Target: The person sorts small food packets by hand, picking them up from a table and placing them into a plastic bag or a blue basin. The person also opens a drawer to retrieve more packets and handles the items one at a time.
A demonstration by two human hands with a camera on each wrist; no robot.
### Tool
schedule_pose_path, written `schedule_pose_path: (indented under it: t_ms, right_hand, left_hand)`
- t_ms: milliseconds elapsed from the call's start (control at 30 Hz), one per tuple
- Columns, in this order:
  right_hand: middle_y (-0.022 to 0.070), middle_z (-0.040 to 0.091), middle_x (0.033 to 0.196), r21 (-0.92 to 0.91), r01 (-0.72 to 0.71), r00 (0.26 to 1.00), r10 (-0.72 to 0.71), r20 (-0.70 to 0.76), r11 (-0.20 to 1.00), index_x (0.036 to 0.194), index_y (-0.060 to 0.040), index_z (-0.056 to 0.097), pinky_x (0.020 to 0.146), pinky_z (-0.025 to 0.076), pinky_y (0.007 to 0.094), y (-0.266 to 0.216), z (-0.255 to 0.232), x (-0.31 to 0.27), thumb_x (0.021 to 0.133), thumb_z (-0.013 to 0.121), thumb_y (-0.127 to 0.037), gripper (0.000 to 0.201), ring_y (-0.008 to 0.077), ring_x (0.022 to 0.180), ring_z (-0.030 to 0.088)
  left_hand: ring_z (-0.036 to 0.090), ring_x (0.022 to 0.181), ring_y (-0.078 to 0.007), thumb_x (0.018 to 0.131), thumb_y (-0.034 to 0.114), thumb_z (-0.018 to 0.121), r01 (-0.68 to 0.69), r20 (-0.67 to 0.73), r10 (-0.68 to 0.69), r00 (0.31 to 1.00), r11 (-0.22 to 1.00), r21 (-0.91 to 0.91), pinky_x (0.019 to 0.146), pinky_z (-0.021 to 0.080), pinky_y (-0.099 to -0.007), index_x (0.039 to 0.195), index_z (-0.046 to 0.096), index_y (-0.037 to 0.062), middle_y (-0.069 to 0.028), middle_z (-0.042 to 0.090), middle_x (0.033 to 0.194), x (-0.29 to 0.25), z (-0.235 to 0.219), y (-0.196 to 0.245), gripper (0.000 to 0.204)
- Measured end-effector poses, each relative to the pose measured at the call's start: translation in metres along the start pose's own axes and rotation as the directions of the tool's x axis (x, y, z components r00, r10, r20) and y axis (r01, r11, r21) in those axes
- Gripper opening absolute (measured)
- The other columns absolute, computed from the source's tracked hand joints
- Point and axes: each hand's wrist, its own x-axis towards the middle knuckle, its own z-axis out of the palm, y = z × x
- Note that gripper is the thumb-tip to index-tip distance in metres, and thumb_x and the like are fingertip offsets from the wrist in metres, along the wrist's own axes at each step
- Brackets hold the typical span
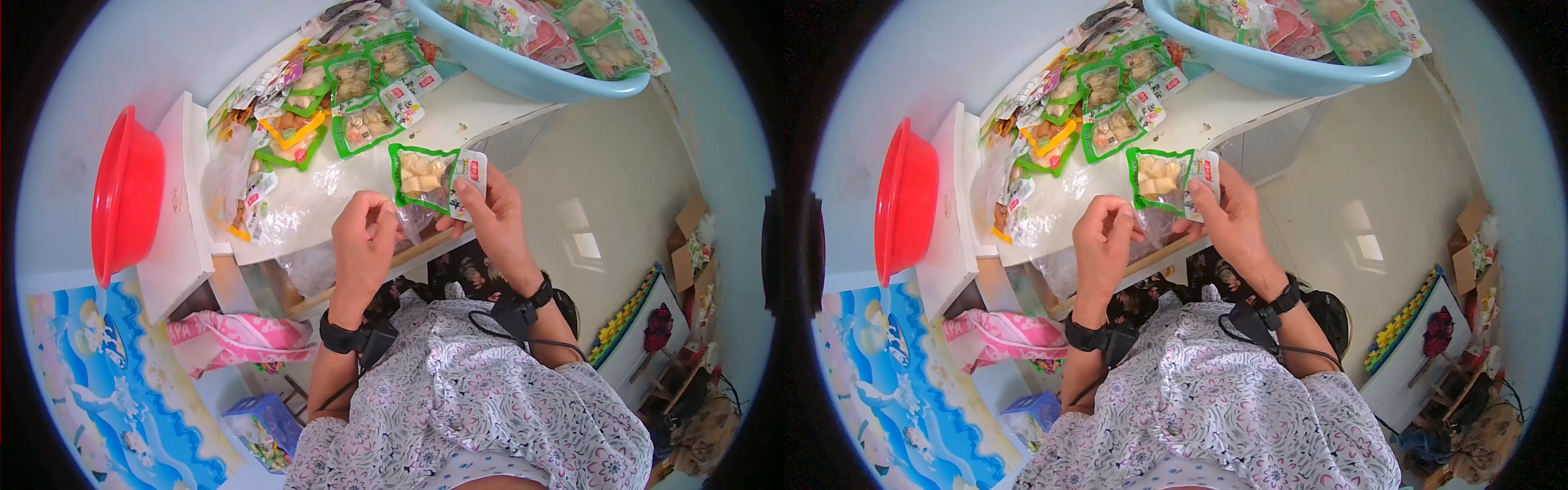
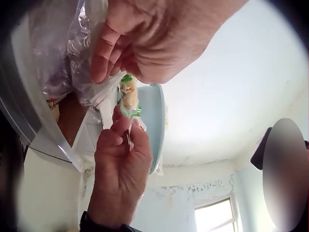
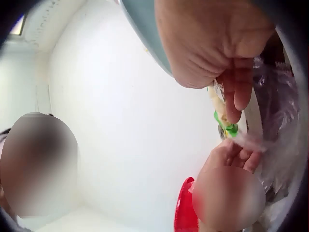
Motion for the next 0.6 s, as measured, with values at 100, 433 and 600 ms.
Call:
schedule_pose_path:
  t_ms: [100,433,600]
  right_hand:
    - [0.0082,0.071,0.103,-0.096,0.018,1.0,-0.015,0.026,0.995,0.13,0.002,0.058,0.05,0.051,0.0238,0.006,-0.015,0.001,0.107,0.058,-0.017,0.03,0.0164,0.067,0.073]
    - [0.0097,0.072,0.098,-0.018,0.034,0.999,-0.034,-0.032,0.999,0.123,0.0024,0.061,0.051,0.051,0.0252,-0.012,-0.009,0.002,0.108,0.056,-0.019,0.027,0.0167,0.067,0.072]
    - [0.0098,0.072,0.098,-0.024,0.098,0.992,-0.1,-0.082,0.995,0.121,0.0027,0.061,0.053,0.051,0.025,-0.005,-0.006,0.0,0.108,0.055,-0.018,0.026,0.0165,0.069,0.072]
  left_hand:
    - [0.061,0.07,-0.0078,0.104,0.009,0.06,-0.056,-0.054,0.058,0.997,0.997,0.048,0.062,0.051,-0.0234,0.1,0.061,0.0012,-0.0014,0.064,0.082,-0.003,-0.01,0.002,0.009]
    - [0.057,0.069,-0.0141,0.096,0.01,0.07,-0.066,-0.091,0.087,0.992,0.974,0.216,0.061,0.046,-0.0302,0.101,0.061,0.0019,-0.0068,0.061,0.086,0.002,-0.011,-0.004,0.013]
    - [0.062,0.066,-0.0245,0.093,0.027,0.075,-0.197,-0.068,0.338,0.939,0.689,0.697,0.061,0.049,-0.0384,0.1,0.06,0.0033,-0.0112,0.064,0.083,0.018,0.002,0.01,0.029]
